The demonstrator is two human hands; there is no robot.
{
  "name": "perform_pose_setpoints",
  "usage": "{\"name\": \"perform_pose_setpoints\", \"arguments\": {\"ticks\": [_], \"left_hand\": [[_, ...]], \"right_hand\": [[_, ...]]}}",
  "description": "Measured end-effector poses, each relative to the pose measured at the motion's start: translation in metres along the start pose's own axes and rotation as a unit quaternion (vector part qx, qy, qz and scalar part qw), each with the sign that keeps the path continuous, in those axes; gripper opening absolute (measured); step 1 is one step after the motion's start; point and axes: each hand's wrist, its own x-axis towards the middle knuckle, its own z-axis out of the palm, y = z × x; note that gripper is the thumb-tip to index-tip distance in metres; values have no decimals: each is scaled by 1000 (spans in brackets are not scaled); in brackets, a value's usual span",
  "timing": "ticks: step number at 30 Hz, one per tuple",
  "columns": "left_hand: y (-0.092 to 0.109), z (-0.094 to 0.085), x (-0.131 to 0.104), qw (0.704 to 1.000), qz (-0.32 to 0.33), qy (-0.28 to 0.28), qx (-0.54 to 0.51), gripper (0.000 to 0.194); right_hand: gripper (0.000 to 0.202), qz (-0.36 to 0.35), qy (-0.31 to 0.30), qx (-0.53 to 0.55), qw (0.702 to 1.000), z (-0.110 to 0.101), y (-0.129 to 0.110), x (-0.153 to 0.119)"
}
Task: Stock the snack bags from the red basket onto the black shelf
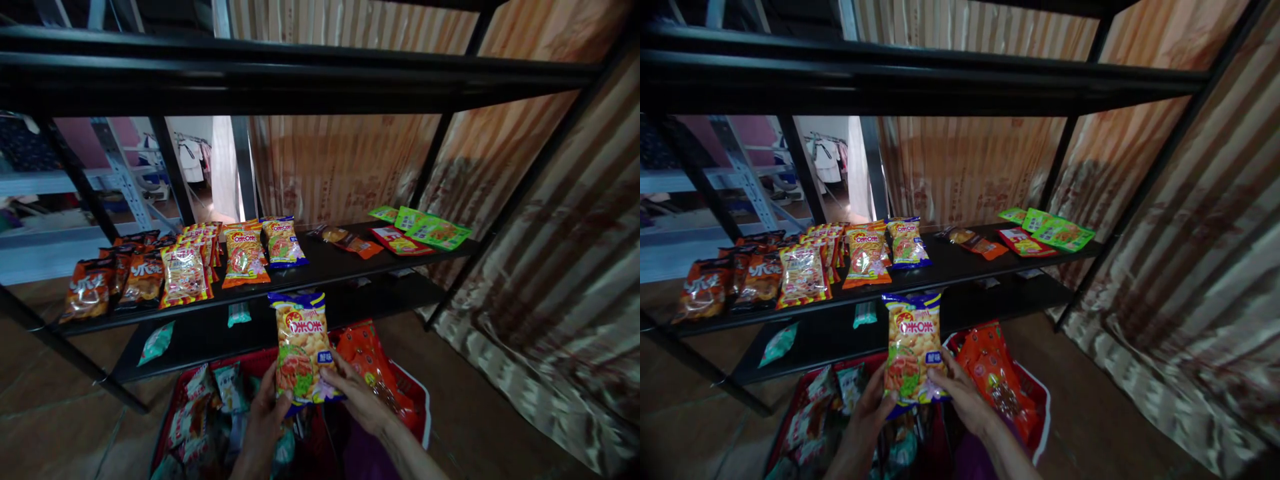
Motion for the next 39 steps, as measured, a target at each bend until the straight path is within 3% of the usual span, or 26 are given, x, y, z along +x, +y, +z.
{"name": "perform_pose_setpoints", "arguments": {"ticks": [4,12,15,18,22,26,30,39], "left_hand": [[-5,12,21,999,19,-37,22,82],[28,44,48,995,39,-55,76,69],[43,55,69,994,59,-43,77,68],[60,65,101,986,120,-30,111,67],[86,75,150,950,207,29,232,68],[107,86,185,895,260,80,353,61],[113,91,202,848,288,118,429,58],[97,81,215,801,335,114,482,55]], "right_hand": [[63,-15,13,13,1000,-14,-7,12],[47,-52,27,-10,998,-34,-27,44],[49,-80,20,-41,996,-35,-45,64],[51,-116,10,-74,990,-30,-75,93],[51,-164,2,-108,981,-22,-116,142],[51,-175,-17,-113,978,-22,-135,187],[51,-190,-9,-119,975,-26,-133,216],[48,-212,5,-170,963,-30,-123,234]]}}
